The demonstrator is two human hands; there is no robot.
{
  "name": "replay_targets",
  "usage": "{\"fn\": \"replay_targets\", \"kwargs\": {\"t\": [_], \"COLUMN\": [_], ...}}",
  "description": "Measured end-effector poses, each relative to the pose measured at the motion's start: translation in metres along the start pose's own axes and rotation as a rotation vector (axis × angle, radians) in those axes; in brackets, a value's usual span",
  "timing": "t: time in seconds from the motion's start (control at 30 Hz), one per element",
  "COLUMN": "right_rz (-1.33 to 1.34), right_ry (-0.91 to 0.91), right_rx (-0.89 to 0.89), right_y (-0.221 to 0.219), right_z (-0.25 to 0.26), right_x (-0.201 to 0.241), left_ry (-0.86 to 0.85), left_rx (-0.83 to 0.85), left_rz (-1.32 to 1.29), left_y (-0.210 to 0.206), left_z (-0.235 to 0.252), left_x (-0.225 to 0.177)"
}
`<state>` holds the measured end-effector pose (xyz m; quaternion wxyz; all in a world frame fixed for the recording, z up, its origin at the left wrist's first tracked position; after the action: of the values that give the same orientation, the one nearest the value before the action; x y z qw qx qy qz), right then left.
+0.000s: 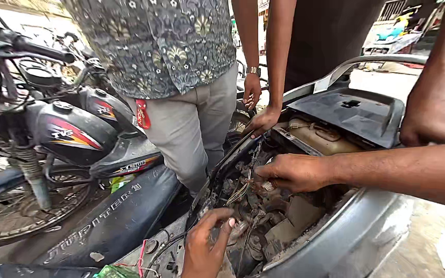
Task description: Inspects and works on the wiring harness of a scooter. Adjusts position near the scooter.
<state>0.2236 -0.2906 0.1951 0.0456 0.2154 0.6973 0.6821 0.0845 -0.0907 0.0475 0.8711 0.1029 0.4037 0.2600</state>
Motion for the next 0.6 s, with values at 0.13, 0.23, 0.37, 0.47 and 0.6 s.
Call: {"fn": "replay_targets", "kwargs": {"t": [0.13,0.23,0.37,0.47,0.6], "right_rz": [0.085,0.158,0.161,0.31,0.422], "right_ry": [0.082,0.058,-0.176,-0.314,-0.395], "right_rx": [-0.12,-0.195,-0.238,-0.177,-0.09], "right_y": [-0.004,-0.011,-0.009,-0.007,-0.015], "right_z": [0.015,0.018,0.015,0.017,0.02], "right_x": [-0.002,-0.003,-0.012,-0.038,-0.057], "left_ry": [0.172,0.119,0.027,0.021,0.026], "left_rx": [-0.031,-0.038,-0.17,-0.17,-0.121], "left_rz": [-0.187,-0.334,-0.373,-0.366,-0.45], "left_y": [-0.03,-0.053,-0.073,-0.077,-0.083], "left_z": [0.033,0.057,0.075,0.083,0.088], "left_x": [0.004,0.009,0.021,0.034,0.046]}}
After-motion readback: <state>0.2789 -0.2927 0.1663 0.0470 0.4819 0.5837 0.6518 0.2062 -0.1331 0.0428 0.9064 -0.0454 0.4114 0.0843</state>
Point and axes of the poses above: each hand's wrist, its own z-axis towards the middle knuckle, its own y-axis out of the back of the hand, x = y × z, the point moved 5 cm from there along z, towards the middle knuckle, and after that the axes turned 11 degrees about -y, right-handed, at the moved point
